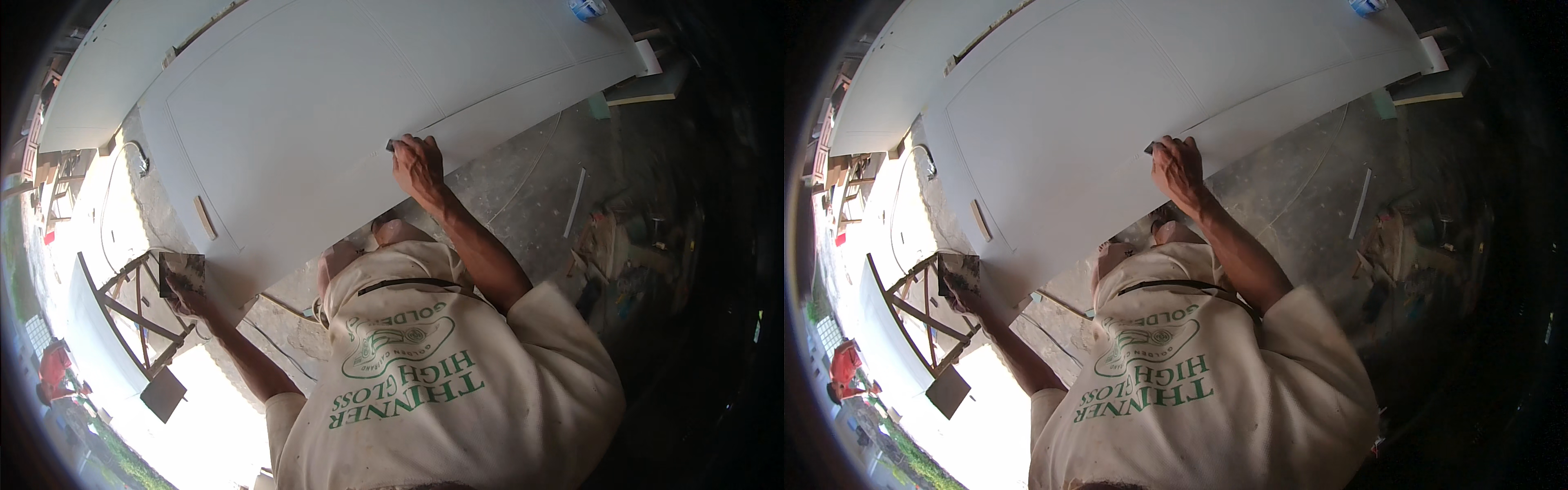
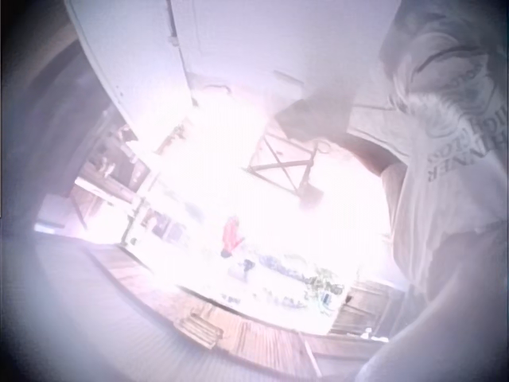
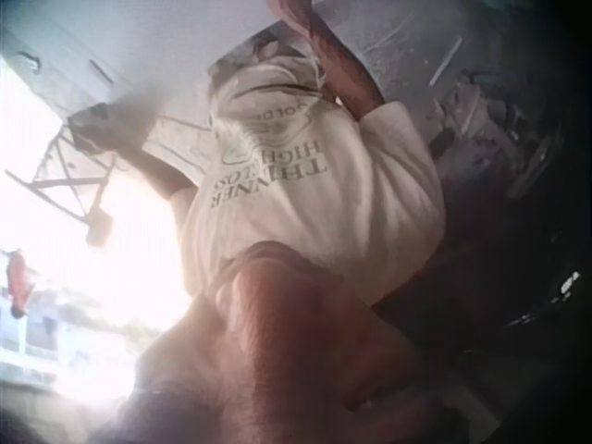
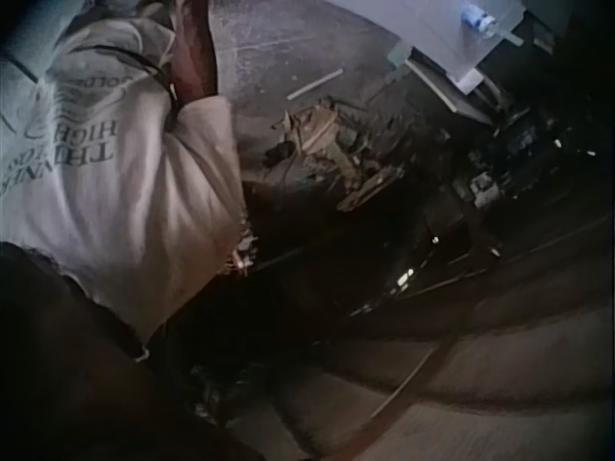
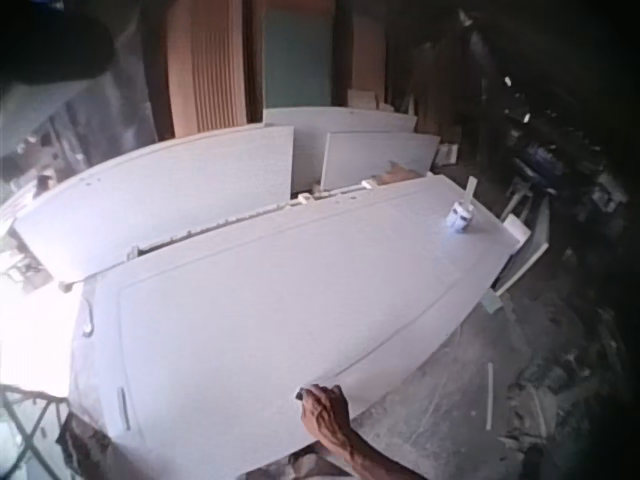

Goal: The person applies white putty to a recessed line on a white board using a small sliver of wood and then smooths it over with a metal scraper.

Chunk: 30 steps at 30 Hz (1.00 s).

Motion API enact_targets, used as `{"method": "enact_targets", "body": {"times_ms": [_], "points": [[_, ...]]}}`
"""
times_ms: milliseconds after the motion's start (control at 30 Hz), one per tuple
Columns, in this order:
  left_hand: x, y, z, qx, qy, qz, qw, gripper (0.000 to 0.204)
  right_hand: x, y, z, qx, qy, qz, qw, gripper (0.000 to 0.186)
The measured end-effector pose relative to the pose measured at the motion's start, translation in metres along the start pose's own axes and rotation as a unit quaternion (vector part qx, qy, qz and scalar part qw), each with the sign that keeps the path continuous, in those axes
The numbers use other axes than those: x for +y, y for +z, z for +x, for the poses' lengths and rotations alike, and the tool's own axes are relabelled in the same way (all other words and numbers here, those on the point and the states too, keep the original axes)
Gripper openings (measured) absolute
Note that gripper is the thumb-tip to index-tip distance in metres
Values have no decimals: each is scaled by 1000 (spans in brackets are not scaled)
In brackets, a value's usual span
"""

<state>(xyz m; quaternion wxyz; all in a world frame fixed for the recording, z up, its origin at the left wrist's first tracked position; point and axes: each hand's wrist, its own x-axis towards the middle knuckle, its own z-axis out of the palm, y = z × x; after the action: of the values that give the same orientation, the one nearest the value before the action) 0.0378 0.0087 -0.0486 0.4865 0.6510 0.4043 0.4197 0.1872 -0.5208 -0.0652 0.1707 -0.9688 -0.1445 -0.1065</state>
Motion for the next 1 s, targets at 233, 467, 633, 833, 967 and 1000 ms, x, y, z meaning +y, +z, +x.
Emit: {"method": "enact_targets", "body": {"times_ms": [233, 467, 633, 833, 967, 1000], "points": [[5, 2, -3, -2, -34, 29, 999, 40, -83, 17, -14, -59, -144, 79, 985, 8], [20, 6, -17, -15, -40, 0, 999, 44, 59, -37, -16, 27, -112, 2, 993, 32], [18, 5, -12, -23, -22, -2, 999, 41, 99, -37, -13, 46, -140, -62, 987, 34], [29, 6, -18, -27, -4, -8, 1000, 38, 96, -31, -22, 11, -174, -55, 983, 32], [54, 40, -67, -201, -66, -51, 976, 35, 86, -67, -20, -105, -130, 33, 985, 30], [96, 62, -103, -279, -164, -78, 943, 32, 82, -73, -16, -82, -125, 68, 986, 29]]}}
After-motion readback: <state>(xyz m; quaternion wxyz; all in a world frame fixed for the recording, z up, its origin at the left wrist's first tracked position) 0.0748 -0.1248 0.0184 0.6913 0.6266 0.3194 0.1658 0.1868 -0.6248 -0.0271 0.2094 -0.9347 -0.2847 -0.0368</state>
